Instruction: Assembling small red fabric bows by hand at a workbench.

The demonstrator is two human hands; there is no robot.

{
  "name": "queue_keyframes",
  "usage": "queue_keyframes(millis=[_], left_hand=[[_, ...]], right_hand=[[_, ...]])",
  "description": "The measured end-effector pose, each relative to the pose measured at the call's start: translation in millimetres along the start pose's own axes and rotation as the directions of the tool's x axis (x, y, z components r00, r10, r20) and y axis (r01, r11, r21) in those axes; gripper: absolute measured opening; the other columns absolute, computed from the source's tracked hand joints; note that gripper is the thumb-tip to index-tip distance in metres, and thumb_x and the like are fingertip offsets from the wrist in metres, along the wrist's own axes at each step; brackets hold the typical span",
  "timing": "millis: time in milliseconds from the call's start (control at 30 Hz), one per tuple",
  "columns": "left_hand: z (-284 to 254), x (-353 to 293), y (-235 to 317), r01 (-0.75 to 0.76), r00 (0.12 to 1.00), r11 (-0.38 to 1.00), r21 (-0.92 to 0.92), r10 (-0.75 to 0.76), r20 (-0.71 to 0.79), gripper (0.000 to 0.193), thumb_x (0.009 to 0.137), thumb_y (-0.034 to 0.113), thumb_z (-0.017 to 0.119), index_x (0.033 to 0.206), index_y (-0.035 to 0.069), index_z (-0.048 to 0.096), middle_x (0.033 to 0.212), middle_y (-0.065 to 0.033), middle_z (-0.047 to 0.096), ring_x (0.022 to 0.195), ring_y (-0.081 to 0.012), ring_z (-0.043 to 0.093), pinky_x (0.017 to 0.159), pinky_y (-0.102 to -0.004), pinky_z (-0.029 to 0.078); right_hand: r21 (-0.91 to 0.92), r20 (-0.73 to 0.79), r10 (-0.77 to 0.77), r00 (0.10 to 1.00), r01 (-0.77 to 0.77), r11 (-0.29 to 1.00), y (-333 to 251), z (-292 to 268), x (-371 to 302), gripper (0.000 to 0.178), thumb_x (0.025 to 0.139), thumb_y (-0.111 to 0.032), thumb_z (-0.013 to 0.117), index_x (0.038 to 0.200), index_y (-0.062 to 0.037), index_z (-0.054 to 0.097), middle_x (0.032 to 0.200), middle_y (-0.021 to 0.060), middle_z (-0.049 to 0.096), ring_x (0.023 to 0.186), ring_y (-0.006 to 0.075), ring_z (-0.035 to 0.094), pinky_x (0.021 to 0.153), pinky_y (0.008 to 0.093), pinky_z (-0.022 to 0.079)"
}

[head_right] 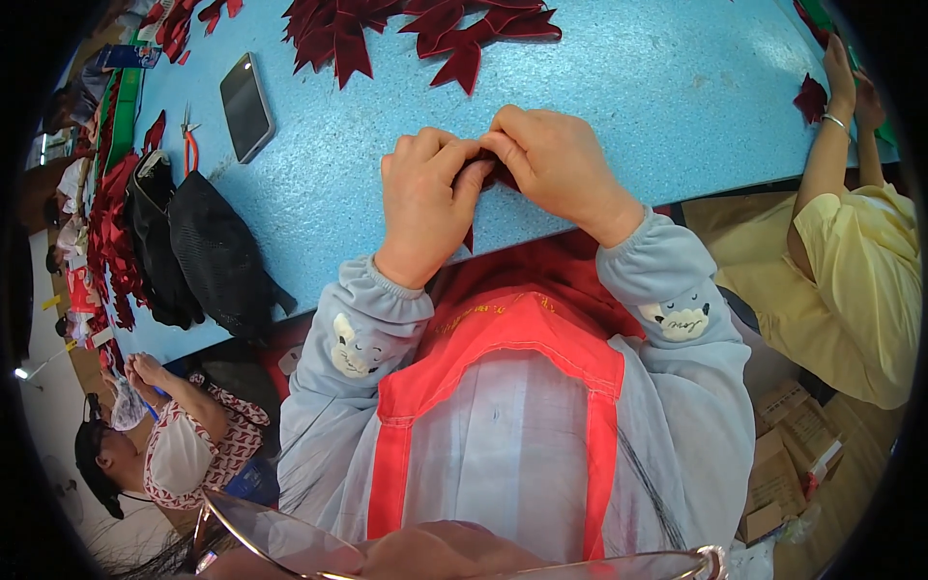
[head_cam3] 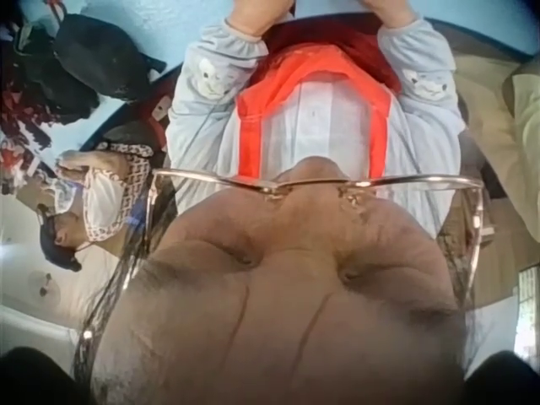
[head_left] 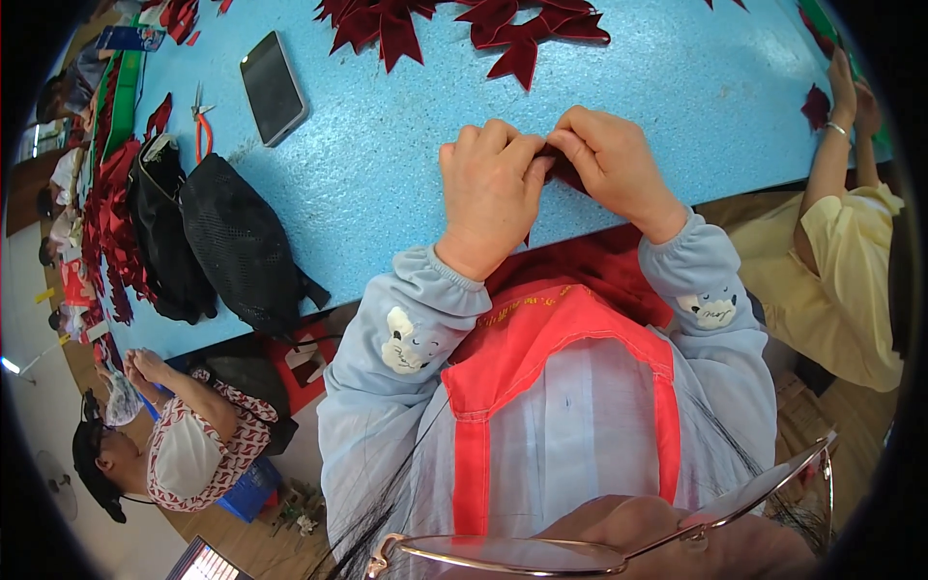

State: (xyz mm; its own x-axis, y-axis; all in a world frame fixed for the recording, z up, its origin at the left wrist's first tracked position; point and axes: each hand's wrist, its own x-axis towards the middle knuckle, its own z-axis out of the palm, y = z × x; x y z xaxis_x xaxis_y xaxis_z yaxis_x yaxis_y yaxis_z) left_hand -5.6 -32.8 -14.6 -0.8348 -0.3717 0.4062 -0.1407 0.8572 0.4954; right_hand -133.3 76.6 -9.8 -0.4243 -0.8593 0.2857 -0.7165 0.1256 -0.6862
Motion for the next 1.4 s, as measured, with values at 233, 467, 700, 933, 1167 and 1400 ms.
queue_keyframes(millis=[233, 467, 700, 933, 1167, 1400], left_hand=[[4, 4, 9, 0.043, 0.998, 0.986, 0.159, -0.05, 0.038, 0.017, 0.075, 0.013, 0.066, 0.091, 0.008, 0.062, 0.084, -0.0048, 0.055, 0.075, -0.0242, 0.05, 0.069, -0.0375, 0.036], [-18, -8, -8, -0.038, 0.978, 0.997, 0.072, 0.052, -0.201, 0.042, 0.076, 0.026, 0.065, 0.11, 0.005, 0.055, 0.109, -0.012, 0.054, 0.102, -0.0289, 0.05, 0.084, -0.0459, 0.035], [-30, -26, 15, -0.123, 0.956, 0.982, 0.146, 0.078, 0.282, 0.071, 0.079, 0.041, 0.059, 0.132, -0.001, 0.039, 0.14, -0.0164, 0.035, 0.131, -0.0317, 0.03, 0.104, -0.0584, 0.017], [-19, -31, 2, -0.114, 0.959, 0.974, 0.194, 0.057, 0.277, 0.066, 0.079, 0.039, 0.062, 0.129, -0.001, 0.044, 0.14, -0.0147, 0.035, 0.131, -0.0301, 0.03, 0.104, -0.0608, 0.014], [-13, -11, 15, 0.034, 0.995, 0.994, 0.101, -0.043, 0.091, 0.048, 0.07, 0.024, 0.073, 0.11, 0.005, 0.056, 0.121, -0.0124, 0.048, 0.118, -0.032, 0.042, 0.103, -0.0603, 0.018], [-11, -13, 16, 0.028, 1.0, 1.0, -0.013, -0.028, -0.006, 0.036, 0.067, 0.019, 0.074, 0.096, 0.007, 0.057, 0.109, -0.0094, 0.052, 0.112, -0.0315, 0.046, 0.103, -0.0595, 0.018]], right_hand=[[-0.405, -0.078, 0.15, 0.986, -0.169, 0.899, -6, 7, 3, 0.014, 0.084, -0.019, 0.059, 0.081, -0.005, 0.058, 0.069, 0.0131, 0.057, 0.066, 0.0293, 0.057, 0.058, 0.0364, 0.044], [-0.337, -0.367, -0.171, 0.914, 0.041, 0.941, 9, -21, 0, 0.021, 0.084, -0.021, 0.059, 0.099, -0.0052, 0.06, 0.096, 0.013, 0.06, 0.089, 0.0299, 0.058, 0.074, 0.0359, 0.046], [-0.483, 0.108, -0.224, 0.969, 0.248, 0.84, -13, -5, -21, 0.031, 0.083, -0.014, 0.057, 0.114, -0.0054, 0.057, 0.126, 0.0077, 0.052, 0.116, 0.0285, 0.048, 0.097, 0.0431, 0.035], [-0.343, 0.013, -0.12, 0.993, 0.117, 0.932, 4, -19, -6, 0.026, 0.081, -0.013, 0.06, 0.106, -0.0061, 0.057, 0.118, 0.0063, 0.055, 0.111, 0.0275, 0.049, 0.099, 0.0426, 0.032], [0.093, -0.002, 0.011, 1.0, -0.011, 0.996, -6, -12, -11, 0.022, 0.076, -0.001, 0.062, 0.097, -0.0042, 0.057, 0.098, 0.0079, 0.06, 0.09, 0.0225, 0.058, 0.08, 0.0327, 0.044], [0.259, 0.075, -0.025, 0.997, 0.005, 0.966, -7, -14, -8, 0.017, 0.075, 0.0, 0.062, 0.092, -0.0023, 0.059, 0.083, 0.0079, 0.06, 0.075, 0.0217, 0.06, 0.067, 0.0294, 0.048]])
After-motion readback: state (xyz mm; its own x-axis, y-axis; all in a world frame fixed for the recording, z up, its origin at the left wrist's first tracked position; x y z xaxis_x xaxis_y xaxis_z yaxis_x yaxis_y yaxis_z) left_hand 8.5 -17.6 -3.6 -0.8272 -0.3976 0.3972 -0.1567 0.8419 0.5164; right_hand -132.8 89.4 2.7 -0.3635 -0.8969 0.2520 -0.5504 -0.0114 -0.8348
